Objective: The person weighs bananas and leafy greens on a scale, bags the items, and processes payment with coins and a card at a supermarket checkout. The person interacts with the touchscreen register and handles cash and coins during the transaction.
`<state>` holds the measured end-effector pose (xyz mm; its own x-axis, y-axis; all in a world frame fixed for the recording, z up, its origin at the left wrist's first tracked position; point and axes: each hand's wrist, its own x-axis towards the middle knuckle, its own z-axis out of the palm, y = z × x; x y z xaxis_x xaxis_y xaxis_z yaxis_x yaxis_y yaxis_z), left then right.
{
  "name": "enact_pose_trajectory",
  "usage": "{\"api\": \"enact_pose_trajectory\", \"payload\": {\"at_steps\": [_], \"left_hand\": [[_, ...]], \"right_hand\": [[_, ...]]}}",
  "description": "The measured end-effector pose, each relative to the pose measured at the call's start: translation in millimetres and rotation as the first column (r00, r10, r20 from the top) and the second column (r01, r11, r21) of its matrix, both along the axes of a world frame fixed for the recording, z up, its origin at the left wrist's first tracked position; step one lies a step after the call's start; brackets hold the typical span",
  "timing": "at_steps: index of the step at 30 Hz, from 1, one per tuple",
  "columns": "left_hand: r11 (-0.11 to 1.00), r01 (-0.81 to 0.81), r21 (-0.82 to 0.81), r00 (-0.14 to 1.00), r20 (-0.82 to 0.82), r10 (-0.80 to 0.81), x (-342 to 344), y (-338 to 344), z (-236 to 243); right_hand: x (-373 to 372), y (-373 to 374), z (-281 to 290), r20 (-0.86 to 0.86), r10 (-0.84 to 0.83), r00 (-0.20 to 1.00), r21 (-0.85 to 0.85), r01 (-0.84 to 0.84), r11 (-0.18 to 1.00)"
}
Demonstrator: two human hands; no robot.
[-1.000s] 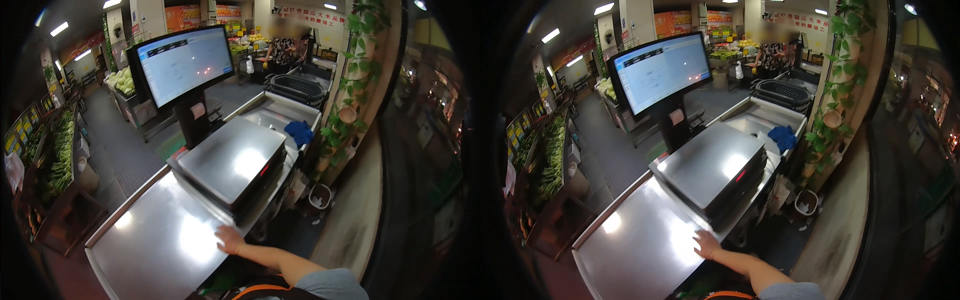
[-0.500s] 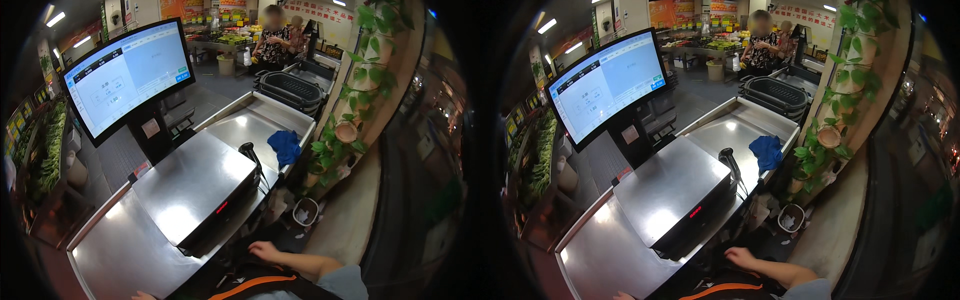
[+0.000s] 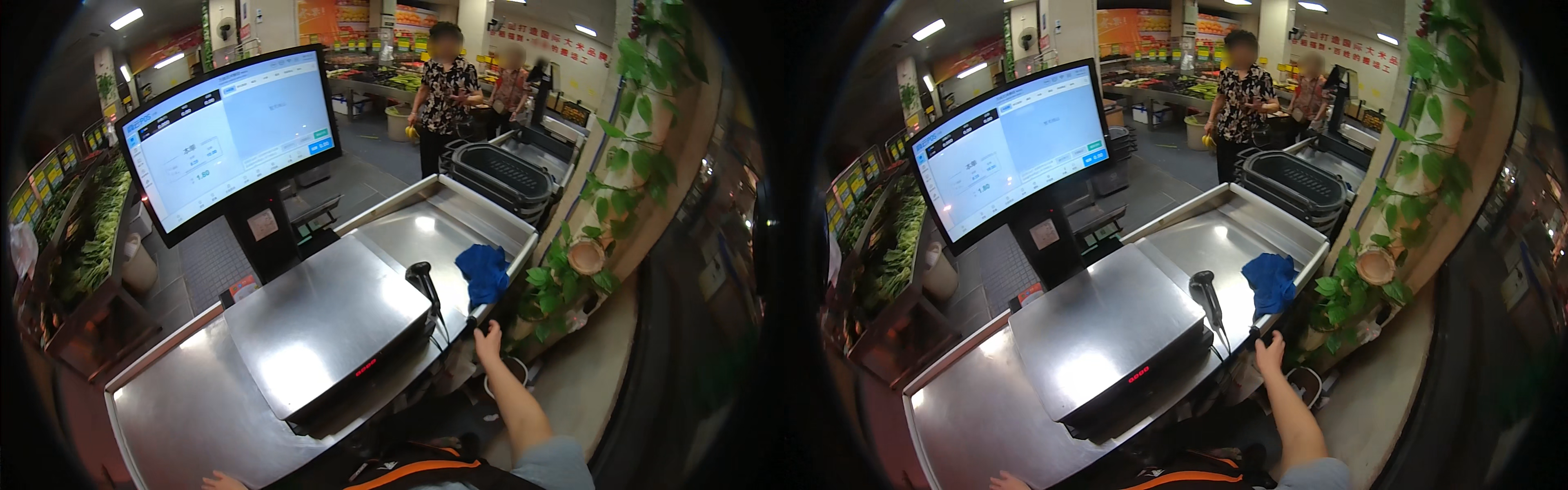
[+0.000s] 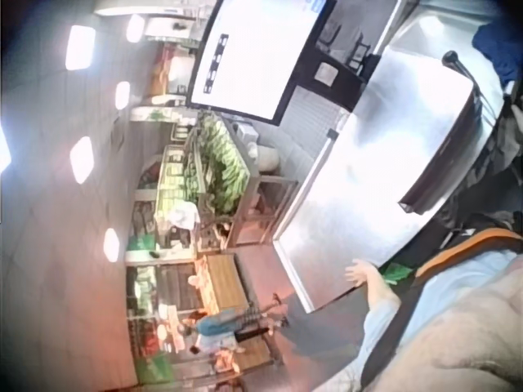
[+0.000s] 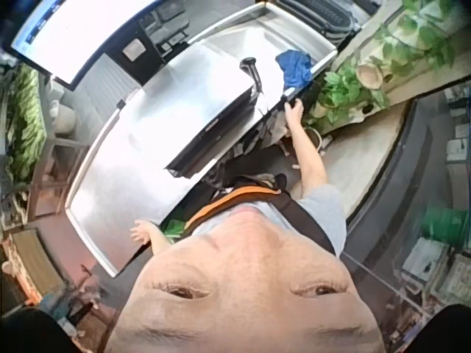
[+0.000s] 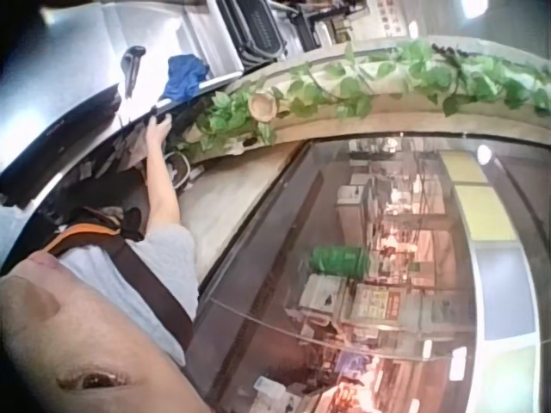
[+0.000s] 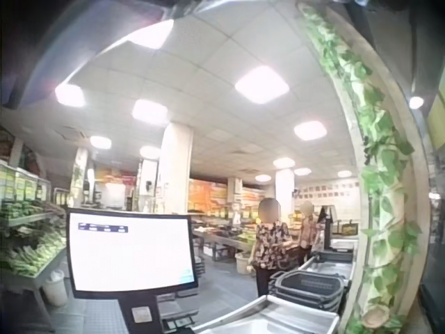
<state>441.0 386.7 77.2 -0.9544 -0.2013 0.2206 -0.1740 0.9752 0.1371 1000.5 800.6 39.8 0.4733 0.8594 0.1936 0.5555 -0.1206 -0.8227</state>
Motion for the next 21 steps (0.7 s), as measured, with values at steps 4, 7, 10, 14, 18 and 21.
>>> {"api": "enact_pose_trajectory", "payload": {"at_steps": [4, 7, 10, 14, 18, 21], "left_hand": [[0.995, -0.069, -0.072, 0.995, -0.076, 0.064, 16, 12, 29], [0.987, -0.093, -0.128, 0.990, -0.119, 0.078, 23, 33, 7], [0.980, -0.109, -0.167, 0.988, -0.125, 0.088, 38, 46, 12], [0.992, -0.041, -0.122, 0.998, -0.061, 0.034, 43, 49, 22], [0.985, -0.098, -0.143, 0.994, 0.025, 0.103, 47, 54, 33], [0.974, -0.148, -0.169, 0.983, 0.085, 0.164, 26, 38, -5]], "right_hand": [[-16, 65, 5, 0.036, -0.153, 0.988, -0.247, 0.157, 0.956], [-21, 89, 2, 0.040, -0.340, 0.940, -0.350, 0.332, 0.876], [-37, 103, 7, -0.093, -0.529, 0.844, -0.421, 0.448, 0.789], [-32, 112, 9, -0.155, -0.578, 0.801, -0.436, 0.469, 0.768], [-44, 101, 28, -0.117, -0.549, 0.827, -0.385, 0.472, 0.793], [-47, 99, 33, -0.062, -0.541, 0.839, -0.411, 0.473, 0.779]]}}
